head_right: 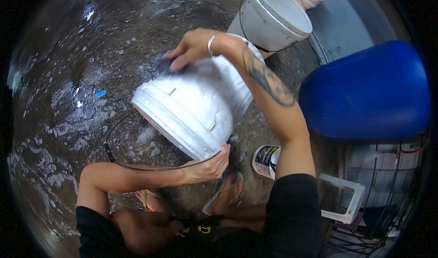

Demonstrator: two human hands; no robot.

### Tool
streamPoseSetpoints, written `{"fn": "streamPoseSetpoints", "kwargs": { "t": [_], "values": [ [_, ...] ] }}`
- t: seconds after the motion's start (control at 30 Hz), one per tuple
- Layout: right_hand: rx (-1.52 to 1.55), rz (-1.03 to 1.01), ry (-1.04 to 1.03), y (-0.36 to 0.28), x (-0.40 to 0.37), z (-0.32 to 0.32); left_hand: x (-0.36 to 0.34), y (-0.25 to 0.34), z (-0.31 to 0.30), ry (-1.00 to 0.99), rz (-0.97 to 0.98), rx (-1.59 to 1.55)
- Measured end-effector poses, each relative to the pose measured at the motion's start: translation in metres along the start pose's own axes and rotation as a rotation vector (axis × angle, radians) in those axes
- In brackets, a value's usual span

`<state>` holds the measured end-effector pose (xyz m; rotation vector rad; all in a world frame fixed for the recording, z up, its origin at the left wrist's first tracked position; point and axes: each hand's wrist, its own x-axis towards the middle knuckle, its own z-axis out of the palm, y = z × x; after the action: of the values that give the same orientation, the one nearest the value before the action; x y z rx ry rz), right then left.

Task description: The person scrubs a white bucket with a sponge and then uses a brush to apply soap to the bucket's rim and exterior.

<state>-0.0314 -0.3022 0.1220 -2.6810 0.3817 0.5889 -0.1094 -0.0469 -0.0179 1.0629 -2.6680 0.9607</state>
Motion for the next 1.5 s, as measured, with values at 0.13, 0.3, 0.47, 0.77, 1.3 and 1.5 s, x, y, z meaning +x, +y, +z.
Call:
{"fn": "streamPoseSetpoints", "kwargs": {
  "t": [0.13,0.3,0.47,0.77,1.3,1.5],
  "values": [
    [-0.350,0.756,0.125,0.109,0.017,-0.024,-0.008,-0.013,-0.005,-0.011,-0.033,-0.047],
    [-0.350,0.339,0.276,0.004,-0.049,0.015,-0.015,-0.021,-0.003,0.024,-0.043,-0.077],
    [-0.166,0.309,0.263,0.030,-0.069,0.008,-0.021,-0.033,-0.001,0.107,-0.054,-0.122],
    [-0.226,0.318,0.411,0.009,-0.067,0.020,-0.036,-0.059,0.004,0.136,-0.115,-0.224],
    [0.255,0.805,0.091,0.134,-0.339,0.064,-0.083,-0.168,-0.007,0.083,-0.454,-0.437],
    [0.381,0.931,-0.195,0.121,-0.418,0.218,-0.100,-0.207,-0.008,-0.177,-0.571,-0.390]
  ]
}}
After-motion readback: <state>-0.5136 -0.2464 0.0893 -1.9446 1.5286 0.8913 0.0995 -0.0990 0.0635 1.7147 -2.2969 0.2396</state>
